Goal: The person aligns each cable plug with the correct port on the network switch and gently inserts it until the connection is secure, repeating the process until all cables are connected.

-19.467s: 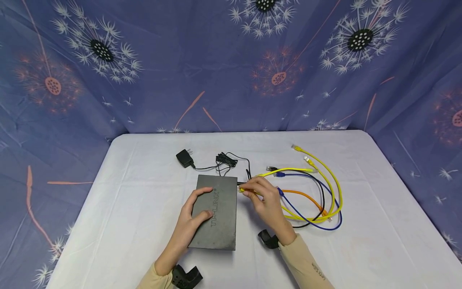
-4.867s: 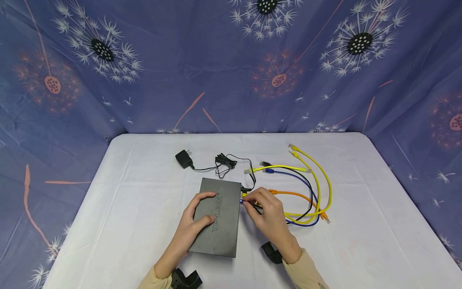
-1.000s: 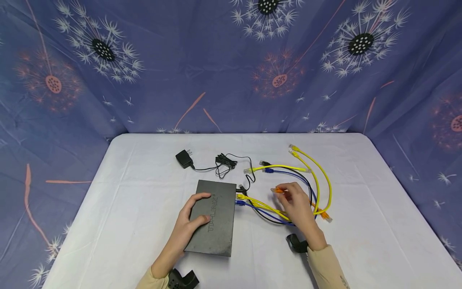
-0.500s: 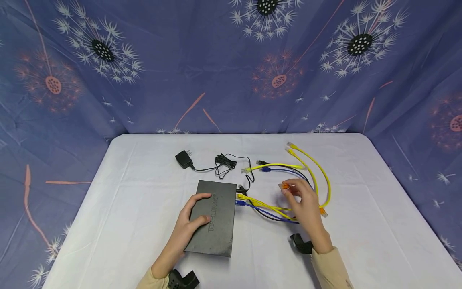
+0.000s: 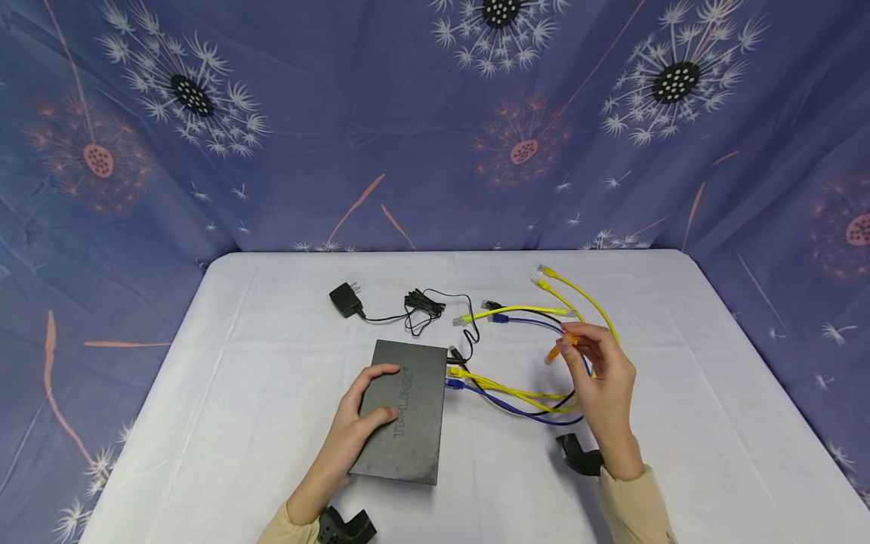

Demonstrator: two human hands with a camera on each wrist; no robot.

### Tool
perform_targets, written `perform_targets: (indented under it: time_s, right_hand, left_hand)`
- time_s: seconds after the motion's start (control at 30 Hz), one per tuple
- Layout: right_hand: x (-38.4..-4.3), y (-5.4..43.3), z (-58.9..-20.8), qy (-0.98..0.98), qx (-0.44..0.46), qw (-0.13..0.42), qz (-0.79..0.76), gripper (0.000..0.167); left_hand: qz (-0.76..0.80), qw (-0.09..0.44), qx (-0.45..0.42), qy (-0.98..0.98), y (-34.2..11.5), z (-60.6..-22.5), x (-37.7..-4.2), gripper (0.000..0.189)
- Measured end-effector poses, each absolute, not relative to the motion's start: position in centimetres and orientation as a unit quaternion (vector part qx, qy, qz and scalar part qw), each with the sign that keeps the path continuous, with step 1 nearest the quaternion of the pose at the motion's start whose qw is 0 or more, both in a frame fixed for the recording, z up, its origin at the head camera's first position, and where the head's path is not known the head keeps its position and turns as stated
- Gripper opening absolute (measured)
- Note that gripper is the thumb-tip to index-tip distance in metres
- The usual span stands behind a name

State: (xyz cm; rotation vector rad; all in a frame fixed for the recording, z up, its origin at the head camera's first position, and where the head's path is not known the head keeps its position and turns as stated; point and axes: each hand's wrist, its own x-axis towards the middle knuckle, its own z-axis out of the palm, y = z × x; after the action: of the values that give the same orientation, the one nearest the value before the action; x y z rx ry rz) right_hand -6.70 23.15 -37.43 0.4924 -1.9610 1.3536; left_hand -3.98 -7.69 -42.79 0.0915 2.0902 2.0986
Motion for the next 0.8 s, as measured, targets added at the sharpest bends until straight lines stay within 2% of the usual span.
perform_targets:
  time_s: [0.43,0.8]
  right_hand:
    - [-6.6,23.2,-35.9,-0.724,0.205,0.387,0.533,0.016]
    - [-6.5,23.3,-35.1,-0.756,0.206,0.404,0.473,0.013]
  left_hand:
    - [0.700,0.081,0.025,0.709,-7.7,-42.8,-4.1,0.053]
    - [0.705,0.081,0.023,0.705,-7.7,-42.8,-4.1,0.053]
